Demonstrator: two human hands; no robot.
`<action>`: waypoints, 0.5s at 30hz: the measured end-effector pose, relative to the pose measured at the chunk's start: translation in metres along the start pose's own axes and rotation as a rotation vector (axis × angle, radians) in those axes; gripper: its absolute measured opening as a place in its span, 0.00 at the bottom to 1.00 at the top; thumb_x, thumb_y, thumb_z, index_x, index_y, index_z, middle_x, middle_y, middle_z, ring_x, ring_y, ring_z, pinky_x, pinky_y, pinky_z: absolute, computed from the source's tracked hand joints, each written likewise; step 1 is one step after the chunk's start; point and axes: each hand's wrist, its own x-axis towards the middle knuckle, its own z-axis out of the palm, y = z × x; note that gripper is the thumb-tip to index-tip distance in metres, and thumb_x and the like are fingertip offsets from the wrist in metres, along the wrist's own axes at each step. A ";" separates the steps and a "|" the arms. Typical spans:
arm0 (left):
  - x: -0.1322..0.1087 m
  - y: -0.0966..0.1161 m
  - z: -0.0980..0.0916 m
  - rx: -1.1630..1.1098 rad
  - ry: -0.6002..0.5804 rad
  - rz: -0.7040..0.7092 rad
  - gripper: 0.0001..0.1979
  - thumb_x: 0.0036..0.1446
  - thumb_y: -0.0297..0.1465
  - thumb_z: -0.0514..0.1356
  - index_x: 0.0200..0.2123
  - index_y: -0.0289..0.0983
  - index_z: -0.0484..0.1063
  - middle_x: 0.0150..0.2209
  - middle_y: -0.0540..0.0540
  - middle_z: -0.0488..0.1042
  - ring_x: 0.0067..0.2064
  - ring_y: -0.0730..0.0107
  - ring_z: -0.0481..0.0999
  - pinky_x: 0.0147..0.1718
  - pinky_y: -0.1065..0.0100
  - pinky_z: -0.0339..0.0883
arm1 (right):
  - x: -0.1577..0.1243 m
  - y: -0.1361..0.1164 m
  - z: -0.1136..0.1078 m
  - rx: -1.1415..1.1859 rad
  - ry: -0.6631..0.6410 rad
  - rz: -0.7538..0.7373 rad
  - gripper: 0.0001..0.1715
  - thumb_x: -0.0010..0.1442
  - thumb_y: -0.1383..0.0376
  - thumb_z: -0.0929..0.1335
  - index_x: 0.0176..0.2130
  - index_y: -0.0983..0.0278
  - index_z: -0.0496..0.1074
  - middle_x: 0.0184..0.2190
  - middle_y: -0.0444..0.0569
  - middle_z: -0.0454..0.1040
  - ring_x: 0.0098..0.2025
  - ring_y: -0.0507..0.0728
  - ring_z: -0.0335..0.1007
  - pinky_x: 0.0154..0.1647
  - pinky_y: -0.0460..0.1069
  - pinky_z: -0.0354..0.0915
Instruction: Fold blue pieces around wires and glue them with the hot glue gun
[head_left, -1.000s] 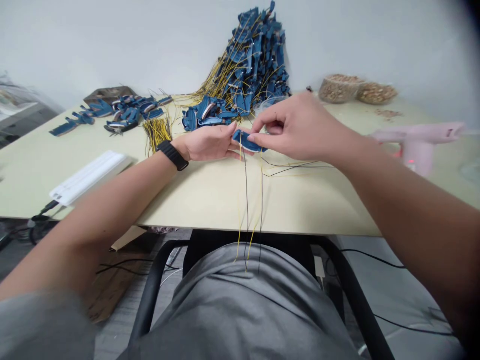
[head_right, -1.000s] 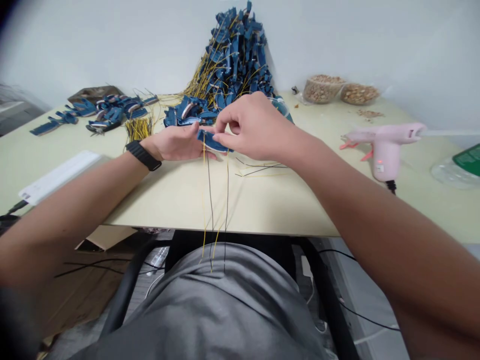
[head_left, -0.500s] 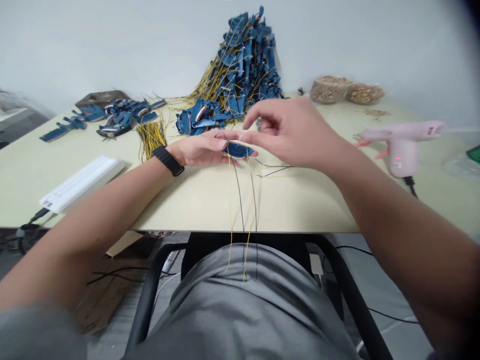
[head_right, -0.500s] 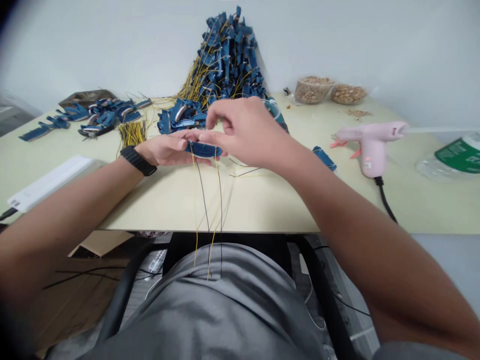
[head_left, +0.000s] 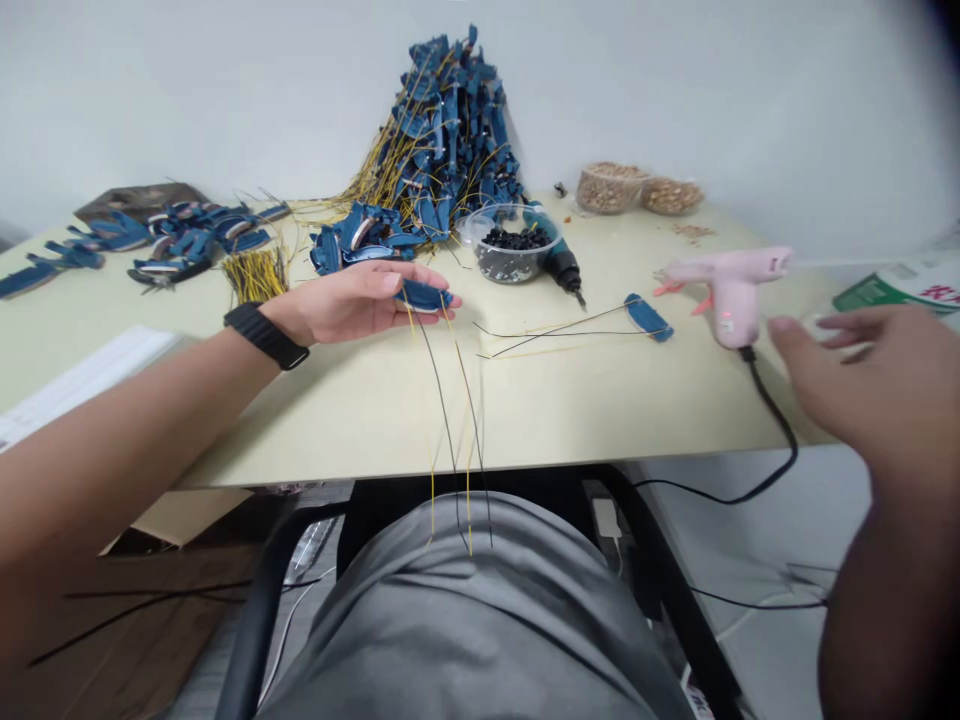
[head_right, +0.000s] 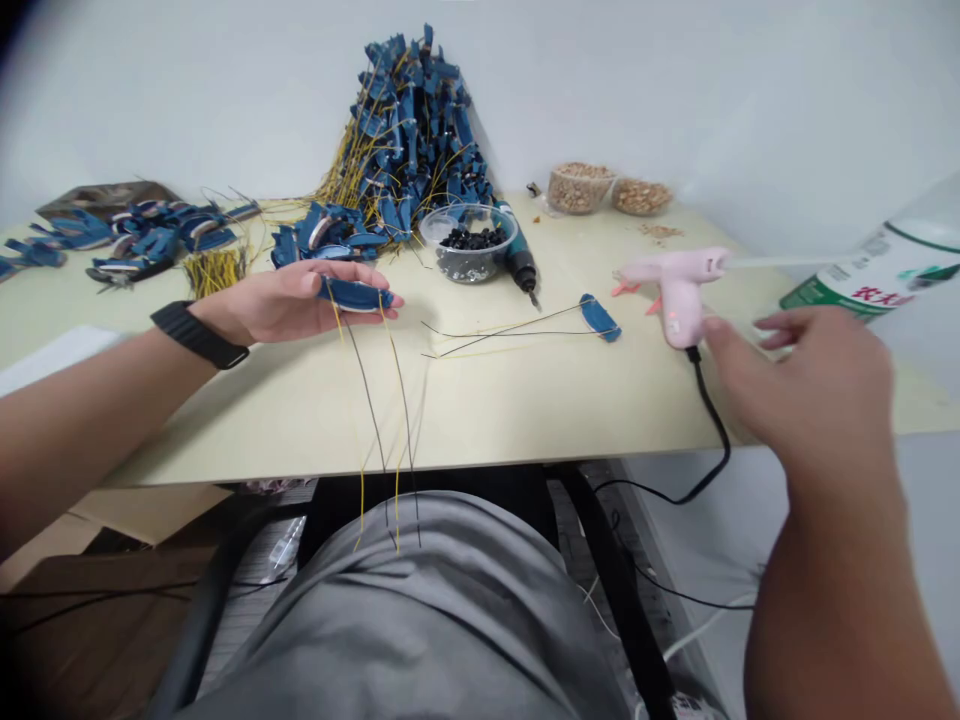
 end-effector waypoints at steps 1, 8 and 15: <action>-0.003 -0.002 0.001 -0.004 0.016 -0.011 0.36 0.60 0.61 0.88 0.60 0.42 0.95 0.66 0.37 0.96 0.72 0.41 0.91 0.85 0.41 0.73 | -0.001 -0.013 -0.004 0.051 -0.031 0.067 0.26 0.70 0.46 0.79 0.36 0.44 0.60 0.33 0.57 0.69 0.36 0.74 0.65 0.50 0.74 0.62; -0.009 -0.018 0.002 -0.061 0.046 0.006 0.38 0.59 0.65 0.86 0.57 0.42 0.94 0.65 0.38 0.96 0.73 0.37 0.90 0.85 0.39 0.72 | 0.025 -0.050 0.005 0.126 -0.336 0.039 0.23 0.69 0.49 0.82 0.33 0.42 0.69 0.39 0.61 0.76 0.40 0.75 0.70 0.54 0.73 0.64; -0.008 -0.021 0.004 -0.088 0.054 0.038 0.36 0.59 0.64 0.86 0.55 0.43 0.94 0.64 0.36 0.96 0.73 0.39 0.91 0.85 0.38 0.71 | 0.034 -0.087 0.005 0.158 -0.119 0.103 0.21 0.56 0.69 0.80 0.27 0.47 0.71 0.33 0.59 0.79 0.42 0.73 0.79 0.50 0.71 0.69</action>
